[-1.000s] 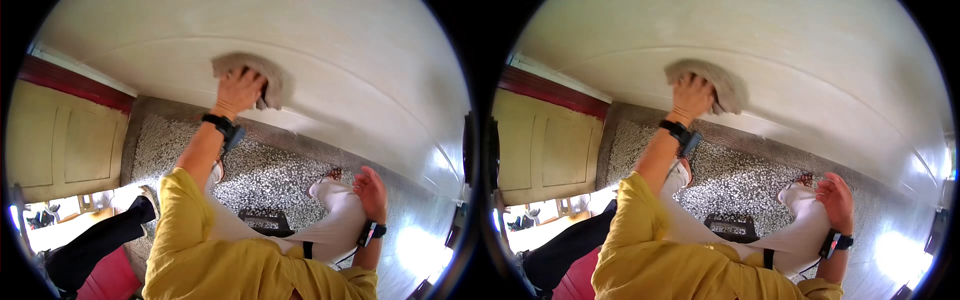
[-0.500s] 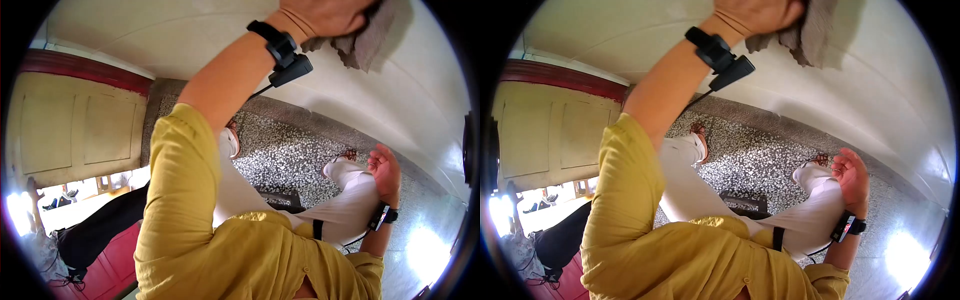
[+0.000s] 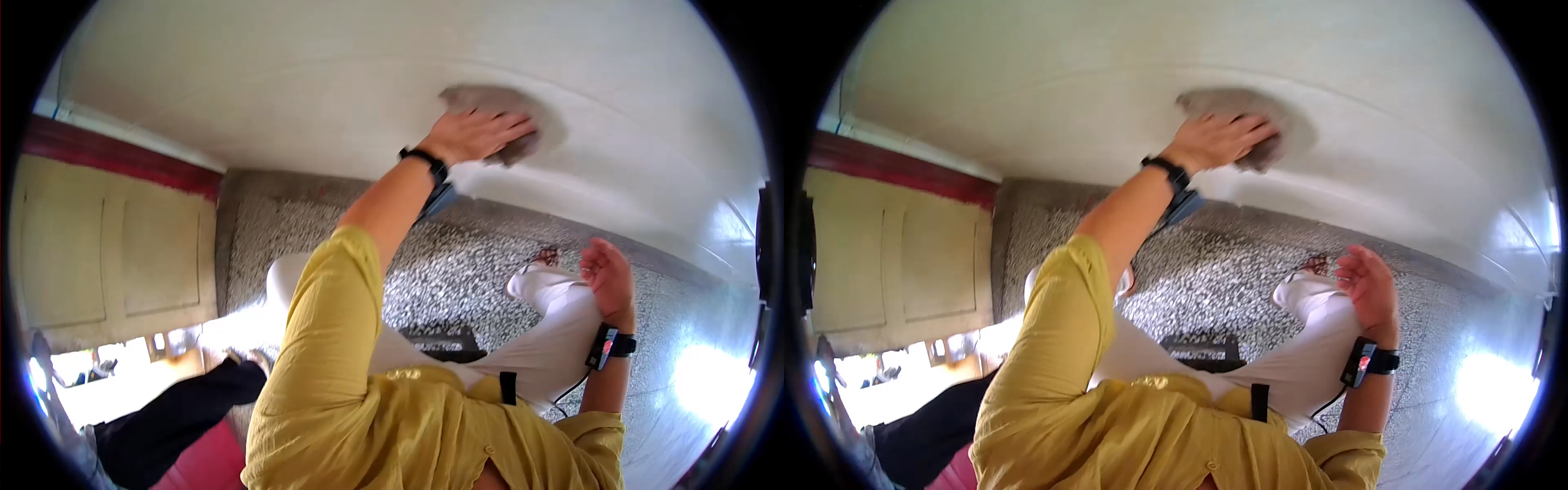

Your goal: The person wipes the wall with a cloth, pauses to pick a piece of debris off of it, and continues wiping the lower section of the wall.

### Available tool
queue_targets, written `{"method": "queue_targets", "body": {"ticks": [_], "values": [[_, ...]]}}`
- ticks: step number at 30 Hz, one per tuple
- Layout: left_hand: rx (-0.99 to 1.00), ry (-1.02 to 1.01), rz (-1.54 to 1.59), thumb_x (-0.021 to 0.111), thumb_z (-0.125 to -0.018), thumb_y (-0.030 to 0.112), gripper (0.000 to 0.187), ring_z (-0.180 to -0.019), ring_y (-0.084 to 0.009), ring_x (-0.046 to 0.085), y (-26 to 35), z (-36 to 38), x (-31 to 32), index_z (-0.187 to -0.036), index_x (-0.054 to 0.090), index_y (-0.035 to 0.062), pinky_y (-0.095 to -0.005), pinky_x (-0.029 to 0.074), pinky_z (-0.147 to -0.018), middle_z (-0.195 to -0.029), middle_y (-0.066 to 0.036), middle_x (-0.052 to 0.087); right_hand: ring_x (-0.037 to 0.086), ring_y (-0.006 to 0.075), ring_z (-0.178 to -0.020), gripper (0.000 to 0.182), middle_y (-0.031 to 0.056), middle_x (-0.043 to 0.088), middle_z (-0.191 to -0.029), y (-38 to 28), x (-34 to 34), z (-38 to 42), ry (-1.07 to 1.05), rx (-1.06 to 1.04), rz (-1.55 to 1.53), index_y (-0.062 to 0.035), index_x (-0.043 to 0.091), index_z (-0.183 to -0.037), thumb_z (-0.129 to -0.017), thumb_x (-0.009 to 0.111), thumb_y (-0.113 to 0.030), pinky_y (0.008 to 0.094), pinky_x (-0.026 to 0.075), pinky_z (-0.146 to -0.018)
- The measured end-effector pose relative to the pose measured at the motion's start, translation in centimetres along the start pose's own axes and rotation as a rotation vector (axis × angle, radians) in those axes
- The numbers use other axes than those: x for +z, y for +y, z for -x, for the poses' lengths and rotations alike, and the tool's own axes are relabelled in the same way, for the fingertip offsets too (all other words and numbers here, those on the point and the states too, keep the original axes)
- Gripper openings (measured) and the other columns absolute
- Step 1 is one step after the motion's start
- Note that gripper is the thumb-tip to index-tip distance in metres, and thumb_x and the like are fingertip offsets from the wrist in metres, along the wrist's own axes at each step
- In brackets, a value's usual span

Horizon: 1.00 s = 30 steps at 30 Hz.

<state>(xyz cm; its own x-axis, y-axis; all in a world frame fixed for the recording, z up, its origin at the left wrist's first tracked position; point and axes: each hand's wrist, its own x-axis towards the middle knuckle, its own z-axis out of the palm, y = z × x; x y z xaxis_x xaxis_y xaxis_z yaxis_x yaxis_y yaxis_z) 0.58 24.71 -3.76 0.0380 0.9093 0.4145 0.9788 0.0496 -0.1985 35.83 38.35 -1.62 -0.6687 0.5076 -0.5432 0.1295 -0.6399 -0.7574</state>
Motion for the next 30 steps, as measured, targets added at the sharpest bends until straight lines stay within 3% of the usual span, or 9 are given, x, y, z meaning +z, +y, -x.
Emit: {"method": "queue_targets", "body": {"ticks": [5, 7, 13, 17, 19, 24, 26, 28, 30], "values": [[-0.07, -0.398, 0.16, 0.048, -0.089, 0.017, 0.052, -0.108, -0.0149, 0.056, -1.4, 7.5, 3.4, -0.14, 0.041, 0.0258, -0.035, 0.044, -0.084, -0.134, 0.004, 0.049, 0.064, 0.0203, -0.079, 0.032, 0.011, 0.067, -0.091, -0.3, 0.5, 0.2, 0.042, 0.011, 0.01, -0.0018, 0.059, -0.11, -0.094, 0.053, -0.028, 0.0304, 0.052, -0.069], [0.017, -0.209, 0.015, 0.051, -0.085, 0.014, 0.053, -0.111, -0.0142, 0.053, -2.6, 12.5, 6.5, -0.137, 0.045, 0.0248, -0.0347, 0.041, -0.09, -0.135, 0.005, 0.049, 0.065, 0.0206, -0.078, 0.032, 0.0111, 0.067, -0.091, -0.3, 0.7, 0.2, 0.053, 0.015, -0.005, -0.0016, 0.059, -0.11, -0.094, 0.053, -0.028, 0.0306, 0.052, -0.069], [0.085, -0.214, -0.2, 0.054, -0.082, 0.018, 0.054, -0.115, -0.0129, 0.047, -8.2, 18.9, 5.5, -0.135, 0.048, 0.0248, -0.0327, 0.037, -0.095, -0.134, 0.009, 0.048, 0.064, 0.02, -0.08, 0.031, 0.0116, 0.067, -0.091, -0.4, 0.9, 0.1, -0.003, 0.015, 0.028, -0.0015, 0.059, -0.111, -0.094, 0.053, -0.026, 0.0308, 0.052, -0.071], [0.013, -0.157, -0.334, 0.061, -0.077, 0.02, 0.043, -0.106, -0.0141, 0.051, -10.6, 15.9, -2.7, -0.12, 0.059, 0.0236, -0.0392, 0.041, -0.085, -0.122, 0.007, 0.053, 0.064, 0.019, -0.081, 0.03, 0.0114, 0.067, -0.092, -0.8, 1.7, 0.3, -0.044, 0.002, 0.001, -0.0014, 0.059, -0.111, -0.094, 0.052, -0.025, 0.0298, 0.052, -0.071], [-0.116, -0.122, -0.439, 0.06, -0.077, 0.021, 0.038, -0.108, -0.0242, 0.051, -9.8, 12.3, -6.5, -0.116, 0.06, 0.021, -0.0465, 0.04, -0.089, -0.118, 0.001, 0.055, 0.064, 0.0185, -0.081, 0.029, 0.0113, 0.067, -0.091, -1.0, 1.9, 0.7, -0.049, -0.004, -0.004, -0.0009, 0.059, -0.111, -0.095, 0.052, -0.024, 0.0295, 0.052, -0.072], [-0.271, 0.295, -0.317, 0.059, -0.075, 0.019, 0.032, -0.112, -0.0439, 0.041, -4.3, 2.3, -7.4, -0.106, 0.061, 0.0095, -0.0651, 0.03, -0.092, -0.122, -0.017, 0.047, 0.065, 0.0193, -0.081, 0.028, 0.0124, 0.068, -0.091, -1.1, 1.5, 0.5, -0.087, 0.011, -0.017, 0.001, 0.06, -0.11, -0.095, 0.052, -0.022, 0.0301, 0.053, -0.072], [-0.247, 0.1, -0.259, 0.06, -0.075, 0.018, 0.034, -0.11, -0.0378, 0.045, -1.2, -0.4, -5.5, -0.11, 0.061, 0.0137, -0.0621, 0.031, -0.095, -0.12, -0.011, 0.05, 0.065, 0.0195, -0.081, 0.028, 0.0127, 0.068, -0.092, -1.2, 1.6, 0.8, -0.088, 0.006, -0.027, 0.0011, 0.06, -0.11, -0.095, 0.051, -0.022, 0.03, 0.053, -0.072], [0.003, 0.179, -0.292, 0.062, -0.079, 0.021, 0.036, -0.1, -0.0209, 0.051, 1.5, -2.5, -4.2, -0.115, 0.062, 0.0269, -0.0408, 0.041, -0.092, -0.121, 0.006, 0.054, 0.065, 0.0193, -0.08, 0.029, 0.0128, 0.068, -0.092, -1.2, 1.3, 0.8, -0.099, 0.003, -0.032, 0.001, 0.06, -0.109, -0.096, 0.05, -0.023, 0.0299, 0.053, -0.072], [-0.018, 0.217, -0.301, 0.064, -0.078, 0.027, 0.04, -0.097, -0.0156, 0.052, 3.3, -4.7, -3.8, -0.117, 0.061, 0.0317, -0.0334, 0.044, -0.087, -0.123, 0.01, 0.054, 0.065, 0.0184, -0.079, 0.029, 0.0119, 0.068, -0.092, -1.0, 0.7, 0.8, -0.114, 0.002, -0.05, 0.0019, 0.06, -0.109, -0.097, 0.049, -0.022, 0.0295, 0.053, -0.072]]}}
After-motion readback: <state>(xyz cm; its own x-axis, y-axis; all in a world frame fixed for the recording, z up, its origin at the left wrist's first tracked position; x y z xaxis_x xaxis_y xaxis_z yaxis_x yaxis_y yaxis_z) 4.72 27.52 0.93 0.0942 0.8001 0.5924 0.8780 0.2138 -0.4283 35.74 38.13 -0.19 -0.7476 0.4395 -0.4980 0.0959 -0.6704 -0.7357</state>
